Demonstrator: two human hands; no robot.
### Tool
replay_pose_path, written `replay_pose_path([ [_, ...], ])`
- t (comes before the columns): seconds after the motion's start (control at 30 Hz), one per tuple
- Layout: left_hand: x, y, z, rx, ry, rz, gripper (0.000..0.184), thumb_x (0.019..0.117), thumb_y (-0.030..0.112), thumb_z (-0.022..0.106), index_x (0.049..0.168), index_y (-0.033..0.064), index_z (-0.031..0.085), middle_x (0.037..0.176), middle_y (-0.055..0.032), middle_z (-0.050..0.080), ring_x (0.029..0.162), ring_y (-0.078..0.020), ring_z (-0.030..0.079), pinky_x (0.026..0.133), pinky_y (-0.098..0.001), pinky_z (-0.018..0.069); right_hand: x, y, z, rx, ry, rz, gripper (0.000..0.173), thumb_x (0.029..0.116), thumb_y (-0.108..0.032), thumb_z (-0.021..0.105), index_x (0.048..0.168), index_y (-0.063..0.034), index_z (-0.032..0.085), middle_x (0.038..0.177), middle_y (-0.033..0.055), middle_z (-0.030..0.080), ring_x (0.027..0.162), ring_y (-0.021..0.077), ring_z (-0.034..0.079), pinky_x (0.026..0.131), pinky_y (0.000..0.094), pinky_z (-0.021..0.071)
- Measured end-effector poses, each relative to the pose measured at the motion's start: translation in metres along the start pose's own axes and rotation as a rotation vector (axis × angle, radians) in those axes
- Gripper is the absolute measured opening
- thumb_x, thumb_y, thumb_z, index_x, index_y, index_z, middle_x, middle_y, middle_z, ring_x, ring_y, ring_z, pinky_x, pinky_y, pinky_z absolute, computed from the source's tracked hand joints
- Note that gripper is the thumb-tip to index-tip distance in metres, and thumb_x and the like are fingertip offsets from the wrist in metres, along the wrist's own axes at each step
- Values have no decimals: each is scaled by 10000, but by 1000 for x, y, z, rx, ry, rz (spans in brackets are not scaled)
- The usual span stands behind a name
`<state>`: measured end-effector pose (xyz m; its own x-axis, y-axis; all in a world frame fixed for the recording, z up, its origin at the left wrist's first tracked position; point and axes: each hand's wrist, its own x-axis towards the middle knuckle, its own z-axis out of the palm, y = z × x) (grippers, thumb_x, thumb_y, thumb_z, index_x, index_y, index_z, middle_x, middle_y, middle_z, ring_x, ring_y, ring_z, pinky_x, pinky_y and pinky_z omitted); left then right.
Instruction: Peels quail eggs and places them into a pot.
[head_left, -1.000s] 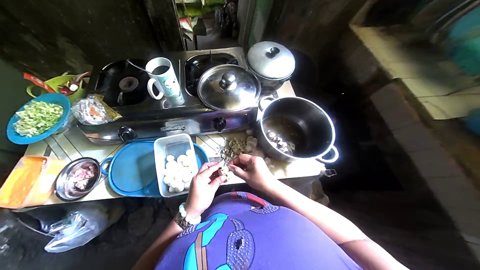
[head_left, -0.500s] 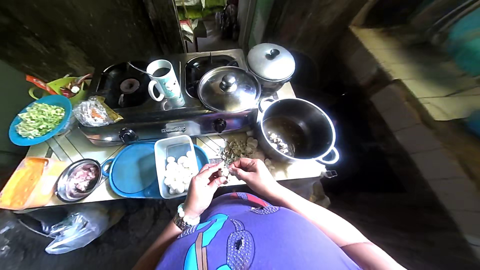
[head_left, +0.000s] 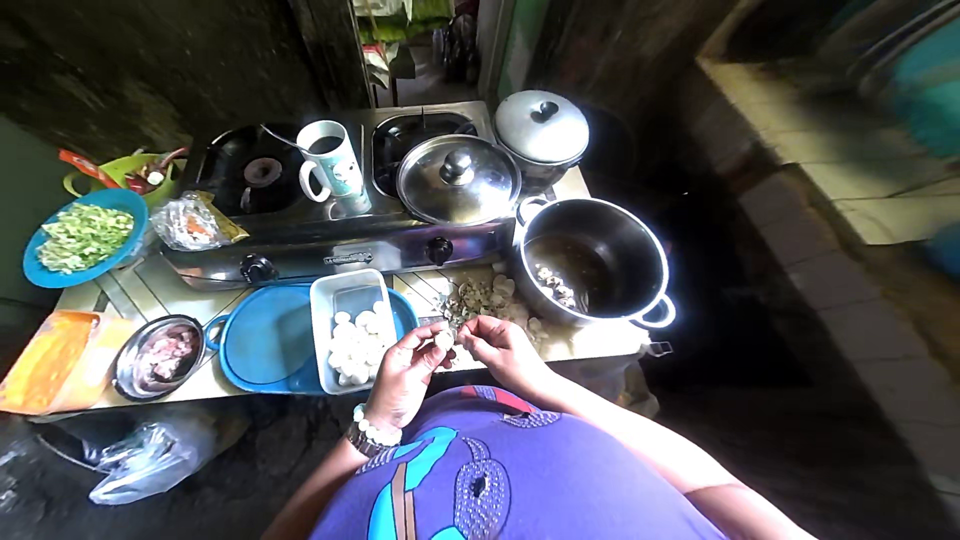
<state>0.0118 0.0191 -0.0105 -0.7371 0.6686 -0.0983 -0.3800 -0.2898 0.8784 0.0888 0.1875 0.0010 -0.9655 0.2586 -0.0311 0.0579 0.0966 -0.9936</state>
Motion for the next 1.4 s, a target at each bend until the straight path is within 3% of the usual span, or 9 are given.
replay_pose_path([
  [0.13,-2,3,1,-4,23,-38,263,970,-46,561,1226,-26,619,1038,-40,708,857,-115,699,813,-283,603,4,1,-8,-230,101,-24,256,1038,-177,542,934,-2,697,805,-13,638,692,-41,548,655,142,457],
  [0.23,-2,3,3,28,53,-26,263,960,-47,592,1221,-45,617,1037,-56,713,851,-130,707,809,-297,610,5,7,-9,-351,104,-181,210,963,-154,657,1033,31,729,911,94,709,773,38,632,731,169,520],
  [0.53,-4,-6,2,204,53,80,289,902,-76,649,1188,-50,628,1123,-65,697,883,-137,716,801,-310,624,0,9,0,-388,116,-406,183,938,-127,650,929,12,770,810,89,711,718,18,639,698,127,511],
  [0.7,-5,-7,1,202,34,81,284,910,-73,647,1193,-63,635,1135,-70,700,886,-134,718,797,-309,625,-1,9,6,-444,177,-407,155,902,-107,652,871,16,741,788,97,700,688,36,631,666,136,504],
  [0.87,-5,0,1,131,-21,-26,361,977,-5,581,1327,-45,502,1075,-51,718,871,-142,720,769,-315,618,-3,3,6,-418,134,-300,172,915,-103,611,884,40,700,793,110,658,691,63,595,650,167,481],
  [1.03,-6,3,-4,-67,-78,-153,225,1010,14,438,1166,32,600,1015,-35,723,858,-143,721,822,-323,610,-3,3,2,-366,102,-245,182,926,-117,599,900,37,693,794,80,643,694,13,564,648,139,456],
  [1.17,-6,-2,-7,-99,-76,-136,289,865,94,765,1128,72,647,1010,-9,720,837,-96,694,777,-266,588,-8,-4,1,-345,19,-261,184,926,-116,603,905,44,692,812,93,652,704,21,576,657,144,468],
  [1.27,-5,1,-6,-38,-39,-123,245,869,-18,693,1106,41,669,940,-12,718,731,-70,662,672,-229,569,-5,-5,-5,-366,33,-233,185,924,-112,601,912,47,696,817,95,655,704,25,576,652,154,468],
  [1.4,-5,6,-8,-43,-61,-177,226,996,38,557,1207,7,631,1072,-87,740,865,-155,733,734,-290,616,1,-6,-18,-395,69,-148,197,943,-136,600,930,33,701,833,69,656,711,-6,566,660,139,461],
])
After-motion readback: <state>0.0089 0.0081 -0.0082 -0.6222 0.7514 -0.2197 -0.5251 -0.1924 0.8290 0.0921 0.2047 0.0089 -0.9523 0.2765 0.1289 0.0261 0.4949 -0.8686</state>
